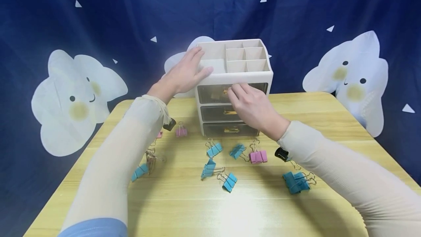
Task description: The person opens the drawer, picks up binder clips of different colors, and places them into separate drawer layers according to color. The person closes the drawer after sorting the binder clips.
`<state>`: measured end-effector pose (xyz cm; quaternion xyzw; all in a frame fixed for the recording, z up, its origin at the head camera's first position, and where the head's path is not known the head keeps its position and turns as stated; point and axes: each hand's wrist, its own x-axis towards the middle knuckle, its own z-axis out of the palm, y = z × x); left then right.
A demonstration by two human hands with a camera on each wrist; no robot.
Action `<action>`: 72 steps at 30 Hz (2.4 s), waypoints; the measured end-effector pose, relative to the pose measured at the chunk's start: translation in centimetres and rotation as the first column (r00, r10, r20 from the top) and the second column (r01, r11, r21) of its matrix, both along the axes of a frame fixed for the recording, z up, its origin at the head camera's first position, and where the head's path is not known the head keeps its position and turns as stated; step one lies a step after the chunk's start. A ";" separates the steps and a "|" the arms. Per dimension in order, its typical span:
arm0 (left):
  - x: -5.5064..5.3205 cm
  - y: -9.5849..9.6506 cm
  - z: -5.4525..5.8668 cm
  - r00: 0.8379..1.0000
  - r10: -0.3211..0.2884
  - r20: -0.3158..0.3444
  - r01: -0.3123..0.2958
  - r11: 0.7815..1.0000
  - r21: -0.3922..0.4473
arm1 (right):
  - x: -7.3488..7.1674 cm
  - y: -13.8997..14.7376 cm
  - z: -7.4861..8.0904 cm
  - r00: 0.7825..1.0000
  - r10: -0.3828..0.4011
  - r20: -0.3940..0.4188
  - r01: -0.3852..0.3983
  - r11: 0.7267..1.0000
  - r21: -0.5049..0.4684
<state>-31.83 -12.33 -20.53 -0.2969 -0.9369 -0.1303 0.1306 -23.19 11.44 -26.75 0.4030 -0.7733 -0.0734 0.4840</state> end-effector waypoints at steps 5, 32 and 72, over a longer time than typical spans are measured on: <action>0.0 0.0 -0.1 1.000 0.005 0.003 -0.005 1.000 0.006 | 0.1 0.2 -0.5 0.999 0.026 0.028 -0.025 0.999 -0.039; 0.0 0.2 -0.2 1.000 0.009 0.009 -0.009 1.000 0.022 | 0.6 0.8 -7.1 0.994 0.032 0.107 -0.032 0.999 -0.003; 0.1 0.3 0.0 1.000 0.015 0.019 -0.016 0.999 0.029 | 4.6 1.3 -7.4 0.989 0.145 -0.004 -0.145 0.989 -0.005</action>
